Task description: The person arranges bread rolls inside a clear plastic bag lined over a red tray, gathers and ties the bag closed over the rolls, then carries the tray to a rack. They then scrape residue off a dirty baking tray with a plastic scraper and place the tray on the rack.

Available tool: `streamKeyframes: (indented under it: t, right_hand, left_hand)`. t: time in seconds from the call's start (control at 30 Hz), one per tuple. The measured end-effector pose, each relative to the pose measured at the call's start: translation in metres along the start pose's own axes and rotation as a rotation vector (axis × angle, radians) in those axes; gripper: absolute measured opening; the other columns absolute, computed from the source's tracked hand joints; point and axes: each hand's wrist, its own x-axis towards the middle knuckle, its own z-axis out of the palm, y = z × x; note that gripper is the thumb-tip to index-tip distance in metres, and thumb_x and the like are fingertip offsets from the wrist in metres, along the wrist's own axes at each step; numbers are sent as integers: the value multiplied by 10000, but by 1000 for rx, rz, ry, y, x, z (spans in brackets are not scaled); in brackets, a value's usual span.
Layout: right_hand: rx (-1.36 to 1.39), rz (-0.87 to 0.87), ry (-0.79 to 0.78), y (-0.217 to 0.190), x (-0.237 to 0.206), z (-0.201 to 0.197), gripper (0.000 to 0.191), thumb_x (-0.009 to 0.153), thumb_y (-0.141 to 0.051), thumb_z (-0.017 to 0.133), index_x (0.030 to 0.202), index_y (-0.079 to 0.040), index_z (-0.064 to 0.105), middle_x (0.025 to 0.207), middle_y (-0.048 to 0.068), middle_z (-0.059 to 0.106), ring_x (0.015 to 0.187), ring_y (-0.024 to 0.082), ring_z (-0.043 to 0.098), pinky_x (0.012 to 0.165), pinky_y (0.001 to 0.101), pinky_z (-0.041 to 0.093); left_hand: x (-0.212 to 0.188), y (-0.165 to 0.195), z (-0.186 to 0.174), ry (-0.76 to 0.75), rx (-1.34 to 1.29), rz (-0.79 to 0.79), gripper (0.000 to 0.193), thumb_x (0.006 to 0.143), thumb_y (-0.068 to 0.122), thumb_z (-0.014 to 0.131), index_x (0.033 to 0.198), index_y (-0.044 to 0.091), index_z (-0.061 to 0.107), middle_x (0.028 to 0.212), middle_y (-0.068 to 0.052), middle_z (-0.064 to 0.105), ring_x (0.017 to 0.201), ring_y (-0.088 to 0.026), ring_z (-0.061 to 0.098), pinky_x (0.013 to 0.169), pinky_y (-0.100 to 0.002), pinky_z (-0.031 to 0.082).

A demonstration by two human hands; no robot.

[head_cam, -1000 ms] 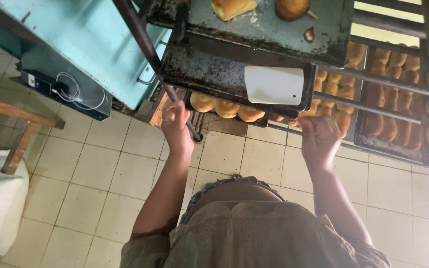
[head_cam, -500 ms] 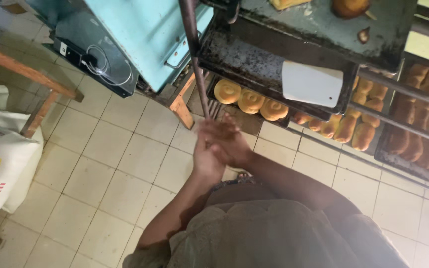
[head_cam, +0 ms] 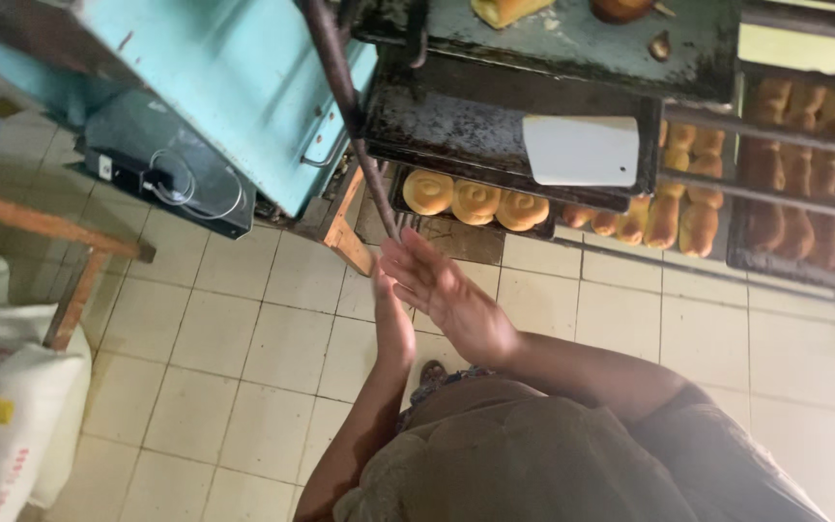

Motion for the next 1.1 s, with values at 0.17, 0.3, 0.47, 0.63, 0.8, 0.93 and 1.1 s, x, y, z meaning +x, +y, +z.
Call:
streamKeyframes:
  t: [0.17, 0.3, 0.47, 0.63, 0.8, 0.93, 1.1]
  right_hand:
    - [-1086, -376, -82, 8, -8, -11, 507, 1128, -353, 313, 1559, -114, 434, 1656, 91, 410, 1613, 317, 287, 1346, 539, 9]
    - [-1560, -563, 258, 25, -28, -55, 500, 1070, -350, 350, 1494, -129, 499, 1544, 24, 503, 1535, 265, 376, 1315, 540, 3]
    - [-659, -94, 785, 22, -69, -95, 571, 1122, -426, 323, 1548, -56, 411, 1573, 105, 504, 1483, 271, 436, 1281, 501, 149]
    - [506, -107, 450, -2, -106, -60, 590, 1089, -430, 344, 1574, -94, 357, 1579, 158, 455, 1483, 308, 431, 1255, 461, 295]
    - [375, -384, 630, -32, -137, -28, 665, 1133, -492, 310, 1600, -22, 357, 1639, 166, 389, 1549, 295, 347, 1293, 473, 248]
    - [-78, -507, 574, -26, -140, -14, 667, 1093, -478, 416, 1625, -79, 384, 1711, 117, 352, 1601, 308, 301, 1349, 511, 199]
    - [-1447, -300, 722, -9, -153, -29, 541, 1068, -456, 380, 1442, -152, 624, 1693, 23, 316, 1610, 316, 245, 1297, 560, 65]
  left_hand:
    - [3, -28, 49, -754, -1133, -104, 757, 1116, 641, 363, 1639, 95, 353, 1667, -145, 389, 1542, -300, 316, 1267, -448, 331]
    - [-14, 13, 79, -432, -735, -324, 606, 1124, 485, 442, 1599, 117, 365, 1563, -123, 448, 1422, -260, 384, 1259, -466, 321]
    - [-45, 78, 102, -741, -407, -302, 650, 1095, 486, 405, 1598, 75, 387, 1688, -88, 364, 1581, -196, 289, 1311, -469, 114]
    - [-40, 65, 139, -874, 454, 798, 611, 1095, 457, 429, 1595, 108, 388, 1735, -66, 287, 1640, -231, 196, 1329, -522, 63]
    - [-20, 21, 137, -679, 617, 845, 644, 1097, 498, 392, 1606, 104, 365, 1742, -76, 271, 1646, -241, 182, 1334, -509, 65]
    - [-25, 0, 148, -742, -1, -71, 672, 1099, 530, 362, 1615, 101, 346, 1748, -84, 257, 1651, -249, 171, 1338, -499, 67]
    - [-78, 16, 182, -928, -619, -634, 708, 1101, 571, 324, 1626, 97, 324, 1755, -94, 241, 1657, -258, 157, 1344, -486, 69]
